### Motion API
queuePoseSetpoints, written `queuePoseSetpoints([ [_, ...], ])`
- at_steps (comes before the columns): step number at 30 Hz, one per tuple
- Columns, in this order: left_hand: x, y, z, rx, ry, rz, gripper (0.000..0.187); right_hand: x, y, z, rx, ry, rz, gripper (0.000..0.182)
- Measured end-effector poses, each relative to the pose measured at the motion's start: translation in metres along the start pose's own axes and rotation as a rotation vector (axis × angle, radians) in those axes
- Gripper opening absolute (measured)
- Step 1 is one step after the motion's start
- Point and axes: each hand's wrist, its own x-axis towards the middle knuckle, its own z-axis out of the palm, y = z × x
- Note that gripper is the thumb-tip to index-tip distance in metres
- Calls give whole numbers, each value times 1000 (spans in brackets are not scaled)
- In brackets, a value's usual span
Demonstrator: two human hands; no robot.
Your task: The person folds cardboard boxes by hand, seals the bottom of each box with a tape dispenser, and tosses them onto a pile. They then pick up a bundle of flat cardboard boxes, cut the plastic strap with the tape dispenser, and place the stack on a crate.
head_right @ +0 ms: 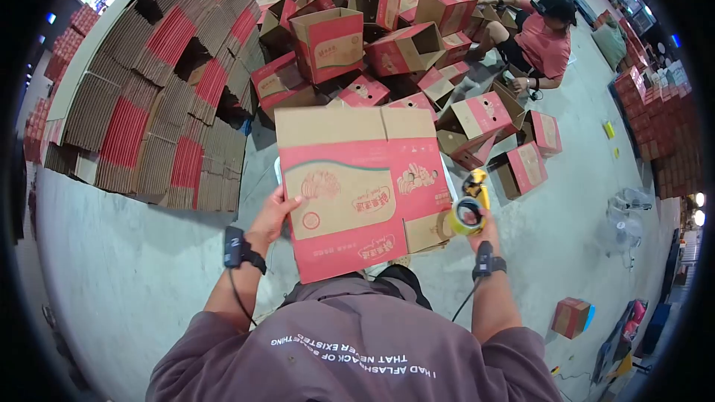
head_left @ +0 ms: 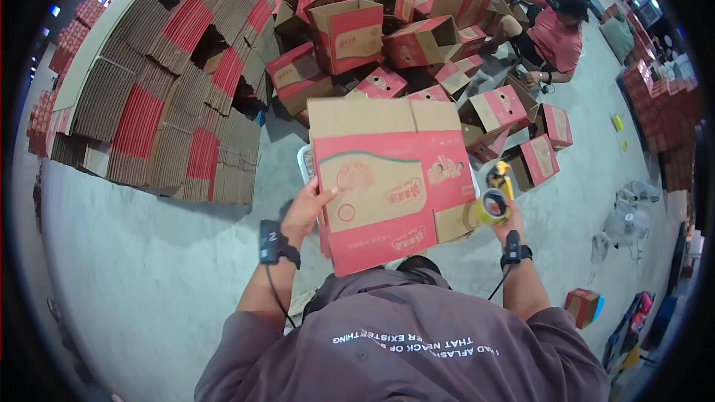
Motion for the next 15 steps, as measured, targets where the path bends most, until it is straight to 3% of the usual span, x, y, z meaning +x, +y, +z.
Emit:
queuePoseSetpoints([
  [2,-20,43,6,-64,-96,113,43,-6,-29,-2,126,-2,-64,28],
  [4,-35,70,-11,78,-284,49,42,-61,-52,79,109,181,-187,26],
  [5,-36,65,-29,75,-280,56,42,-45,-63,53,51,51,-205,29],
  [6,-33,52,-51,262,-187,5,41,-29,-78,26,-12,-78,-221,31],
  [7,-30,47,-58,452,-92,-41,42,-43,-88,38,-468,-113,-349,34],
  [8,-37,60,-42,451,-91,-30,42,-83,-93,73,-923,-138,-474,38],
  [9,-56,83,-18,161,3,205,43,-136,-84,131,-783,-217,-410,50],
  [10,-72,100,5,-135,102,433,44,-180,-86,165,-971,-300,-411,61],
  [11,-81,109,25,-142,112,430,44,-200,-88,180,-995,-440,-347,68],
  [13,-84,128,63,-16,174,667,47,-231,-97,205,-1065,-746,-301,77],
  [14,-81,135,80,-23,179,671,47,-241,-106,212,-1139,-905,-242,78],
  [15,-79,141,95,60,244,629,49,-247,-107,219,-1143,-908,-241,78],
])
